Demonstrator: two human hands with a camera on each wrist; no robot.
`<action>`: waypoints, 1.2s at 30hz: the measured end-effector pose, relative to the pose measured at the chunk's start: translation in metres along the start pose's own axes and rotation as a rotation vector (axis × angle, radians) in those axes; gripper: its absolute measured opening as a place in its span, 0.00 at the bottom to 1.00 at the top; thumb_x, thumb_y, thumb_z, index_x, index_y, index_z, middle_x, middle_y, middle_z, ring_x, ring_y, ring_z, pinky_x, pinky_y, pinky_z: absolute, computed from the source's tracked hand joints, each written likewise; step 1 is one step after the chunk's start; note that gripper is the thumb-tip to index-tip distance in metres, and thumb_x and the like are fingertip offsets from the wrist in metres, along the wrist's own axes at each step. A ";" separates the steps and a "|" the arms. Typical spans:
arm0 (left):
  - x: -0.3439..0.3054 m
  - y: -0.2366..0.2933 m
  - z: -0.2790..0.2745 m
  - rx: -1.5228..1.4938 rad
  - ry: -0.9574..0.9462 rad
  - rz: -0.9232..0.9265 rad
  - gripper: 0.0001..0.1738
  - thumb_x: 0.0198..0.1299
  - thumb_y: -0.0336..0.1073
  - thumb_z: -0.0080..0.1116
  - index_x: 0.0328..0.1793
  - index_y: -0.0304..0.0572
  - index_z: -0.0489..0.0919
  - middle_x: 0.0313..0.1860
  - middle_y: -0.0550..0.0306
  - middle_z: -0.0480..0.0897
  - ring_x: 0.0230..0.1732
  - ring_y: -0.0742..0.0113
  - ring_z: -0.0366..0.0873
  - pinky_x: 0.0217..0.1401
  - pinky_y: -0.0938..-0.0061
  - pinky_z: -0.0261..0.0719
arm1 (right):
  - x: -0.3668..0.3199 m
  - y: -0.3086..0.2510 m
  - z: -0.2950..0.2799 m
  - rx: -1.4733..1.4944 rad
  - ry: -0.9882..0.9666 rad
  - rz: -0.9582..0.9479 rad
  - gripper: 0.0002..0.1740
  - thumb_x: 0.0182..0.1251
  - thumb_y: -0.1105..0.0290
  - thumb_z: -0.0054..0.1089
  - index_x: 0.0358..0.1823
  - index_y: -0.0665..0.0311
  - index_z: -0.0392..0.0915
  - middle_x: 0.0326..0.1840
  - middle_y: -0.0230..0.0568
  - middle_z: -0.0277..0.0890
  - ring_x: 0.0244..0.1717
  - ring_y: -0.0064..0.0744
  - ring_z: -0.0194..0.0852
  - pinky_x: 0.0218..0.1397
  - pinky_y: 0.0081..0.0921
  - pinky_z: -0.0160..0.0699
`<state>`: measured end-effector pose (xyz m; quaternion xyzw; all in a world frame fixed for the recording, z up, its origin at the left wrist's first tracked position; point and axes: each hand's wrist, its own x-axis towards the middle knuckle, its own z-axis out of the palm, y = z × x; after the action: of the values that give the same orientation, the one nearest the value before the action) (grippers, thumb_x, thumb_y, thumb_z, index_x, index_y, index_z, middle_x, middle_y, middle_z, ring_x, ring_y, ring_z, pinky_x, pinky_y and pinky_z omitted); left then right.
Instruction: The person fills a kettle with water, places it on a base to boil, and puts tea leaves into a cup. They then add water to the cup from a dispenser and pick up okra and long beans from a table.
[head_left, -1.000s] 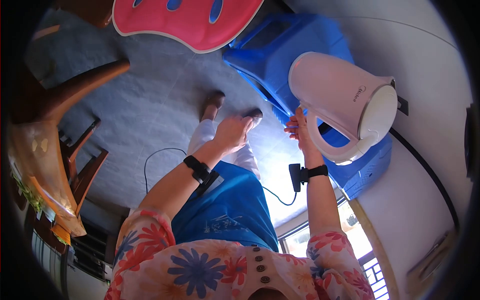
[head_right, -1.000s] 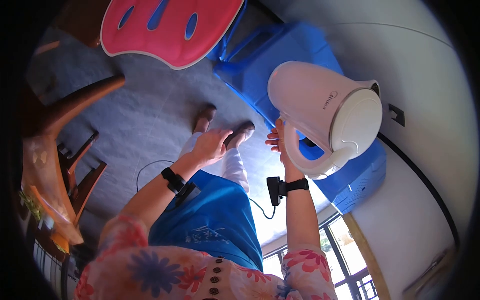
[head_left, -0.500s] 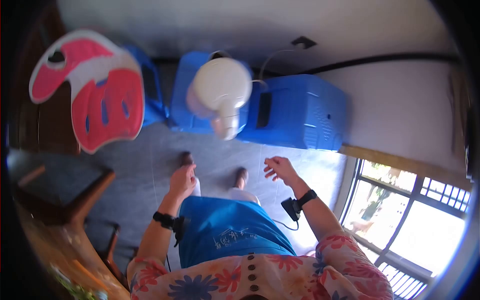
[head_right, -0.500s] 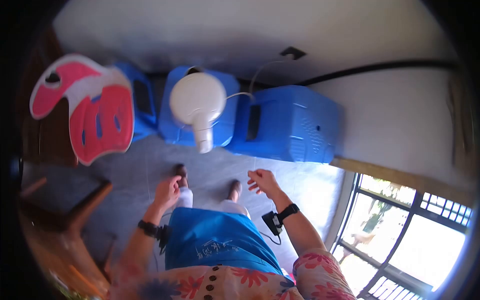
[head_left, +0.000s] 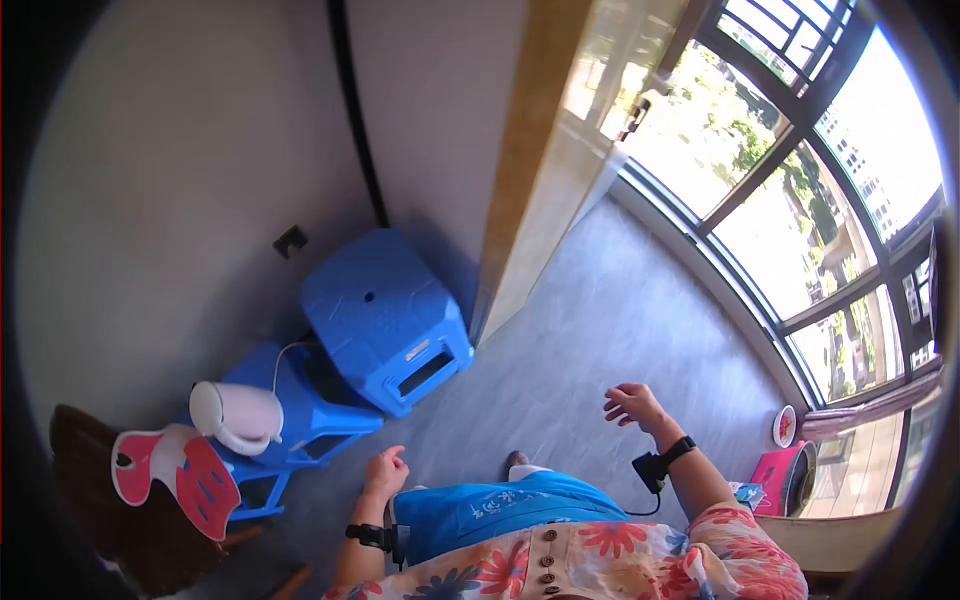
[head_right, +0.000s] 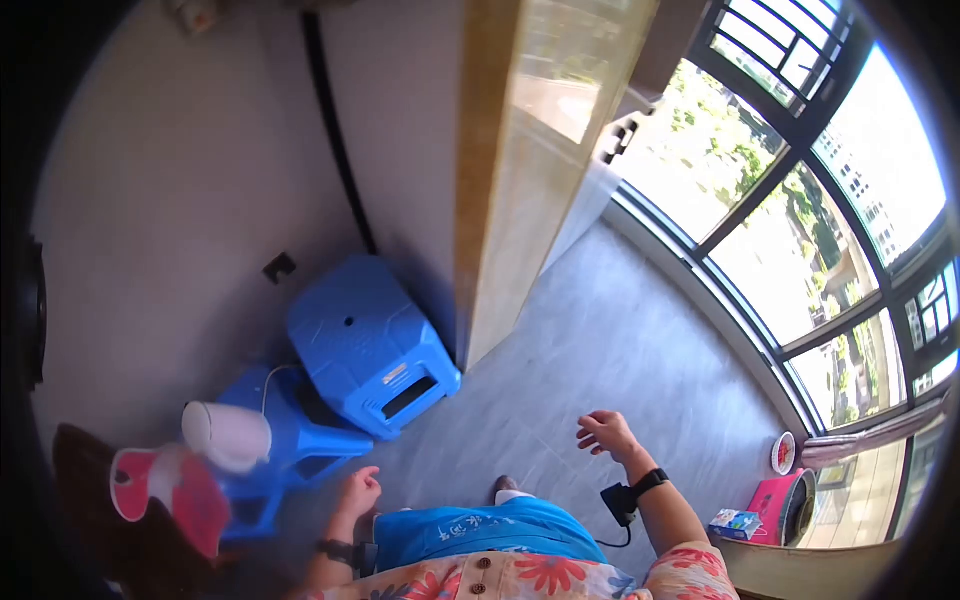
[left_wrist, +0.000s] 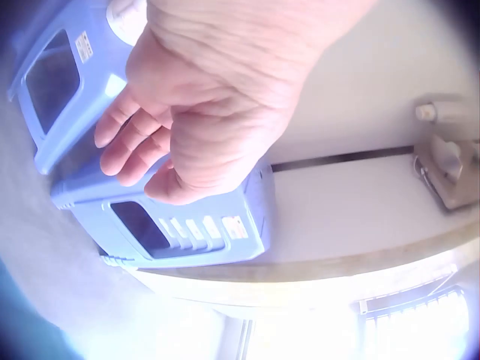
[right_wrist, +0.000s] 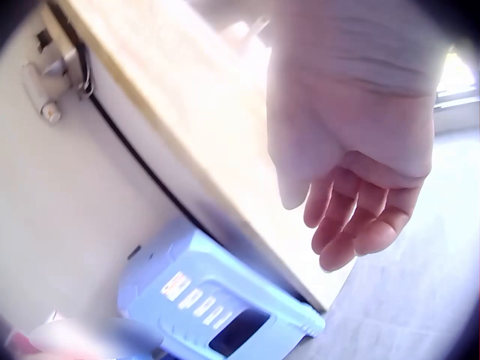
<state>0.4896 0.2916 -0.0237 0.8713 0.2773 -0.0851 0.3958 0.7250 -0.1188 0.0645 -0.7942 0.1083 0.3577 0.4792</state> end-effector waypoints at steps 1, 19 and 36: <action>0.009 0.031 0.014 0.050 -0.001 0.049 0.20 0.45 0.33 0.54 0.48 0.44 0.79 0.30 0.50 0.82 0.34 0.53 0.80 0.40 0.64 0.77 | -0.006 0.000 -0.041 0.030 0.044 0.011 0.17 0.64 0.61 0.52 0.42 0.68 0.76 0.34 0.43 0.79 0.31 0.33 0.80 0.28 0.24 0.77; 0.157 0.178 0.021 0.225 -0.077 -0.009 0.17 0.45 0.33 0.53 0.44 0.45 0.81 0.33 0.46 0.82 0.36 0.52 0.80 0.43 0.64 0.78 | 0.162 -0.329 -0.270 -0.107 0.449 -0.766 0.20 0.60 0.59 0.56 0.44 0.69 0.76 0.37 0.40 0.79 0.38 0.30 0.78 0.35 0.24 0.75; 0.205 0.465 0.096 -0.053 0.306 0.178 0.15 0.47 0.28 0.56 0.45 0.38 0.79 0.30 0.50 0.80 0.28 0.59 0.78 0.33 0.71 0.76 | 0.313 -0.505 -0.328 -0.331 -0.177 -0.608 0.27 0.54 0.66 0.58 0.52 0.75 0.65 0.32 0.46 0.72 0.25 0.31 0.80 0.17 0.20 0.76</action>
<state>0.9230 0.0590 0.1350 0.8843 0.2585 0.0912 0.3779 1.3630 -0.0793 0.2936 -0.8230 -0.2345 0.2788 0.4359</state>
